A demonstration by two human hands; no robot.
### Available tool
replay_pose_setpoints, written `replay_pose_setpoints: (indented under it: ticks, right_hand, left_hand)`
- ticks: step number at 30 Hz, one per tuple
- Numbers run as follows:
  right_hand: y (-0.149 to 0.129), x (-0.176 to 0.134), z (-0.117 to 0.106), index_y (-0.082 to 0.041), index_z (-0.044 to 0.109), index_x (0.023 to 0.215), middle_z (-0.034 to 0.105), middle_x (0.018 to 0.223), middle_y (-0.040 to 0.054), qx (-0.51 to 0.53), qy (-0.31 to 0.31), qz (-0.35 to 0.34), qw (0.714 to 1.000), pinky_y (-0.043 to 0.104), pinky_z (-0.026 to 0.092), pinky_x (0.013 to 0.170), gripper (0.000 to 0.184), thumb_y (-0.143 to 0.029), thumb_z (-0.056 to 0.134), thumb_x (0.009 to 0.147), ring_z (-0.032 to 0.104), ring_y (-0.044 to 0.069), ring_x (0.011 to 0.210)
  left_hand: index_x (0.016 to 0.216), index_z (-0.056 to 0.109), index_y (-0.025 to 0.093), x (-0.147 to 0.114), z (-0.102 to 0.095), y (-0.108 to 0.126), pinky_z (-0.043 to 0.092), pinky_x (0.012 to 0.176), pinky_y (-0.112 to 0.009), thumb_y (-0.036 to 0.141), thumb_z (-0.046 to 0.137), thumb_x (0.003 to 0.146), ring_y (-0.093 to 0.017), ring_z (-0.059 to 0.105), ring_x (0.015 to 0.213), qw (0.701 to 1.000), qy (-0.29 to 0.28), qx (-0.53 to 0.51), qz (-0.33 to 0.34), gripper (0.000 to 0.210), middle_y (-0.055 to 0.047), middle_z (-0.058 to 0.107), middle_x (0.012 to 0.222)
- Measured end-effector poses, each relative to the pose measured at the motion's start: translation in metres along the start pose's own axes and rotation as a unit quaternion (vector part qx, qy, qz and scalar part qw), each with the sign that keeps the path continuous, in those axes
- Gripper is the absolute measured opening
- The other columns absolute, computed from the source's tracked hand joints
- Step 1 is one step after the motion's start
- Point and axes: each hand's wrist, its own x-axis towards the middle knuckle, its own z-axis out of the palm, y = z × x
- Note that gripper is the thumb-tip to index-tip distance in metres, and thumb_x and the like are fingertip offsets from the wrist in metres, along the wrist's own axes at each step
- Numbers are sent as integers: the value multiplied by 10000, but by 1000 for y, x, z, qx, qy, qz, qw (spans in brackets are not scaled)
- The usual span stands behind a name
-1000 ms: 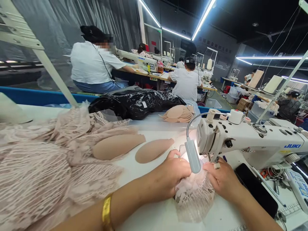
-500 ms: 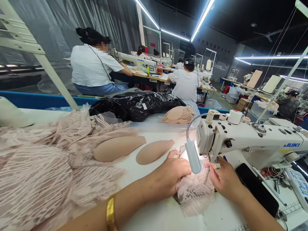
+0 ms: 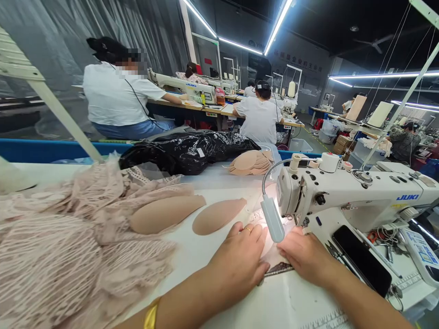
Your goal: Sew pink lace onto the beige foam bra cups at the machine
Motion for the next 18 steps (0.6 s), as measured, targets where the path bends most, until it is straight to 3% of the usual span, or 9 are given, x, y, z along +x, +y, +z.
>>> replay_pose_setpoints:
  ticks: [4, 9, 12, 14, 16, 17, 18]
  right_hand:
    - [10, -3, -8, -245, 699, 967, 658, 865, 13, -21, 3, 11, 1000, 294, 398, 726, 243, -56, 551, 1006, 538, 199, 765]
    - [19, -4, -28, -226, 760, 995, 705, 932, 53, 28, 3, 20, 999, 331, 501, 849, 280, -54, 543, 1036, 608, 241, 945]
    - [24, -4, -34, -232, 771, 983, 697, 897, 50, 48, -20, 32, 998, 363, 530, 870, 288, -85, 539, 1067, 625, 245, 934]
    - [27, -5, -38, -231, 767, 960, 692, 895, 47, 48, -31, 43, 997, 375, 539, 872, 270, -107, 557, 1075, 625, 242, 917]
    - [30, -7, -44, -236, 767, 935, 678, 887, 36, 59, -46, 48, 996, 361, 542, 854, 240, -117, 603, 1064, 622, 234, 916]
    - [31, -8, -48, -242, 767, 916, 665, 875, 26, 68, -59, 48, 995, 346, 541, 841, 238, -106, 626, 1049, 619, 228, 916]
    - [32, -8, -53, -249, 766, 892, 656, 867, 17, 80, -76, 46, 993, 330, 539, 829, 245, -91, 643, 1033, 617, 220, 917]
  left_hand:
    - [1089, 720, 196, -8, -9, -3, 395, 1039, -650, 437, 755, 882, -422, 618, 1132, 995, -56, -86, -7, 320, -160, 692, 1154]
    - [1522, 590, 268, -23, -15, -33, 380, 1156, -643, 554, 878, 774, -488, 501, 1431, 982, -99, -137, 85, 851, -194, 576, 1573]
    - [1586, 547, 342, -24, -21, -44, 390, 1161, -611, 576, 918, 737, -499, 466, 1499, 972, -134, -159, 112, 956, -160, 546, 1642]
    - [1456, 655, 368, -19, -24, -44, 420, 1106, -547, 461, 919, 756, -470, 536, 1440, 968, -139, -173, 115, 754, -113, 599, 1594]
    - [1175, 750, 315, -14, -23, -39, 417, 1006, -455, 291, 795, 857, -390, 637, 1286, 970, -105, -181, 127, 322, -81, 678, 1456]
    - [1033, 738, 277, -11, -21, -35, 394, 953, -419, 211, 707, 896, -342, 667, 1192, 970, -79, -183, 137, 156, -71, 711, 1353]
    - [923, 697, 247, -8, -19, -32, 365, 912, -400, 146, 626, 915, -302, 678, 1107, 970, -53, -184, 150, 123, -60, 730, 1247]
